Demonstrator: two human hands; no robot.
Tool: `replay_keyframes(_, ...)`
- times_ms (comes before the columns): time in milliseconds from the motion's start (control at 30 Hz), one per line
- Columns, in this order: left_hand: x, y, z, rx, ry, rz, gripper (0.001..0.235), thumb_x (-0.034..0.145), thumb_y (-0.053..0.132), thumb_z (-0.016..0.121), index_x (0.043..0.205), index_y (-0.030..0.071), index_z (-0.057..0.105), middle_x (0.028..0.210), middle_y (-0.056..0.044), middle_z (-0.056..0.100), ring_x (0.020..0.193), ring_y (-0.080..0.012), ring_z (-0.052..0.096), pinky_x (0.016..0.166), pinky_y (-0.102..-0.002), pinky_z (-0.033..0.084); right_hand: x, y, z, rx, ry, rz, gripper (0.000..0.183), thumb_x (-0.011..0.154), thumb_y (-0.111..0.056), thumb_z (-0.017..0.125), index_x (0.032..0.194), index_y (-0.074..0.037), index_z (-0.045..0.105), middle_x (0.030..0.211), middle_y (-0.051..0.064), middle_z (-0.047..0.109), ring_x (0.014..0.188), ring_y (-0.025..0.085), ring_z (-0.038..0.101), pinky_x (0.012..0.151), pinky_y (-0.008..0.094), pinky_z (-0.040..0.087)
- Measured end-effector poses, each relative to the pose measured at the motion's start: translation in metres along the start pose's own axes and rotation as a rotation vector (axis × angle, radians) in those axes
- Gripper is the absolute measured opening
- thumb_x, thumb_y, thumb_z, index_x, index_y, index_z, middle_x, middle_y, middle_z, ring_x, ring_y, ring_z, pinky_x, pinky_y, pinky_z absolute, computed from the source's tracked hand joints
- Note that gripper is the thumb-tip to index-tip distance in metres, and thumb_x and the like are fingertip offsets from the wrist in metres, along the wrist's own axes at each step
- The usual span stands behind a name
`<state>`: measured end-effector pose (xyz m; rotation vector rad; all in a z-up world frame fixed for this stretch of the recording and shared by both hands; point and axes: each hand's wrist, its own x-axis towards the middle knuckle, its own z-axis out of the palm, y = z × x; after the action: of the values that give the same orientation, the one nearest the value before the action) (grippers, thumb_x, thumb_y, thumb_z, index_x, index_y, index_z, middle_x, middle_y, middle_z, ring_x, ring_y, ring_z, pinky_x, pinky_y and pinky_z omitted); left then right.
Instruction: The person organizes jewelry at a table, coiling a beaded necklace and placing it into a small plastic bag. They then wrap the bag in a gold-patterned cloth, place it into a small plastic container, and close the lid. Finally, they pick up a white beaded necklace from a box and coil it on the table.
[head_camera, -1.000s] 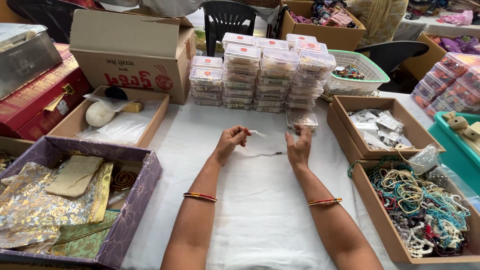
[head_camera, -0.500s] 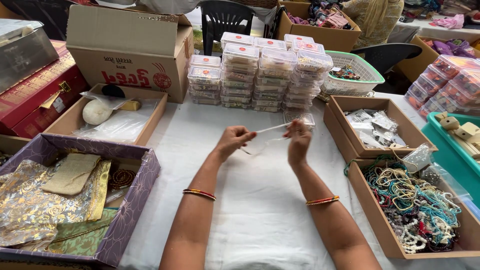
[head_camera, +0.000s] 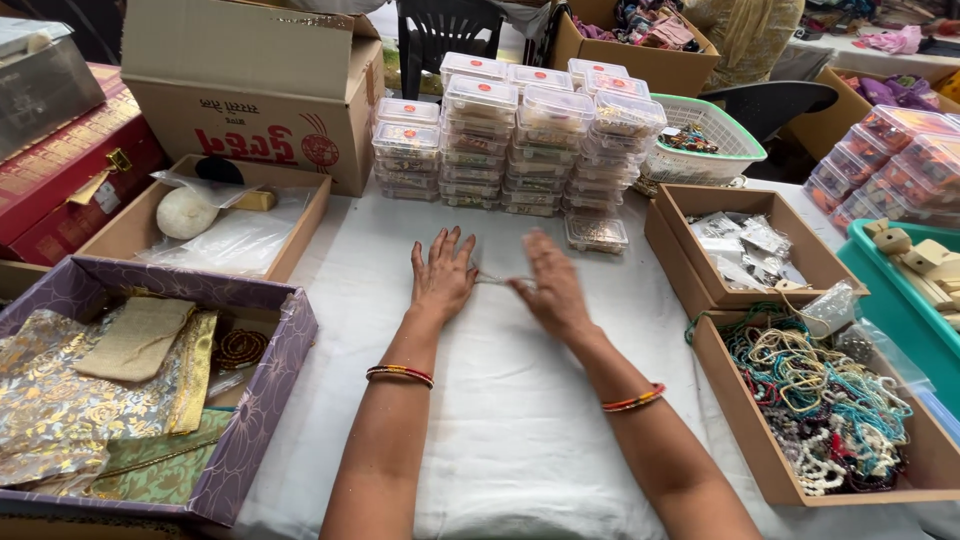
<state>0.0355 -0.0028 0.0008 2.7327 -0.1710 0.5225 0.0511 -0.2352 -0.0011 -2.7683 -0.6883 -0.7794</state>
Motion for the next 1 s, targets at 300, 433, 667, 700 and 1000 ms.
replay_keyframes(300, -0.003, -0.003, -0.004, 0.053, -0.317, -0.124, 0.056, 0.104, 0.034, 0.031, 0.16, 0.029, 0.029, 0.171, 0.002, 0.015, 0.158, -0.0191, 0.007, 0.121, -0.067, -0.008, -0.011, -0.006, -0.015, 0.035, -0.678, 0.133, 0.08, 0.101, -0.067, 0.021, 0.164, -0.022, 0.002, 0.172, -0.001, -0.007, 0.159, 0.017, -0.005, 0.128, 0.041, -0.003)
replay_keyframes(433, -0.008, 0.003, -0.024, -0.011, -0.336, -0.201, 0.055, 0.103, 0.024, 0.031, 0.155, 0.039, 0.039, 0.171, 0.004, 0.018, 0.159, -0.0179, 0.009, 0.124, -0.064, -0.009, -0.015, 0.037, -0.002, 0.079, -0.48, 0.318, 0.062, 0.106, -0.053, 0.029, 0.159, -0.022, 0.027, 0.167, 0.002, 0.022, 0.152, 0.022, 0.021, 0.124, 0.052, 0.008)
replay_keyframes(667, 0.006, -0.026, 0.016, -0.16, -0.186, -0.238, 0.053, 0.094, 0.014, 0.048, 0.142, 0.037, 0.055, 0.163, -0.003, 0.029, 0.155, -0.0198, 0.018, 0.123, -0.063, -0.002, -0.012, 0.056, -0.009, 0.108, -0.165, 0.591, 0.019, 0.089, -0.026, 0.068, 0.102, -0.026, 0.082, 0.123, -0.002, 0.065, 0.126, 0.02, 0.052, 0.112, 0.048, 0.028)
replay_keyframes(700, 0.004, -0.026, 0.009, -0.16, -0.184, -0.236, 0.053, 0.094, 0.014, 0.048, 0.142, 0.037, 0.055, 0.163, -0.003, 0.029, 0.155, -0.0198, 0.018, 0.123, -0.063, -0.002, -0.009, 0.049, -0.012, 0.108, -0.162, 0.591, 0.019, 0.089, -0.026, 0.068, 0.102, -0.026, 0.082, 0.123, -0.002, 0.065, 0.126, 0.02, 0.052, 0.112, 0.048, 0.028)
replay_keyframes(1000, -0.004, -0.017, -0.032, -0.057, -0.051, -0.494, 0.028, 0.09, 0.026, 0.073, 0.116, 0.031, 0.069, 0.14, 0.001, 0.05, 0.141, -0.021, 0.038, 0.124, -0.064, 0.007, -0.001, 0.034, -0.028, 0.042, -0.278, 0.599, 0.025, 0.084, -0.037, 0.075, 0.105, -0.024, 0.081, 0.117, -0.002, 0.068, 0.12, 0.02, 0.054, 0.109, 0.045, 0.029)
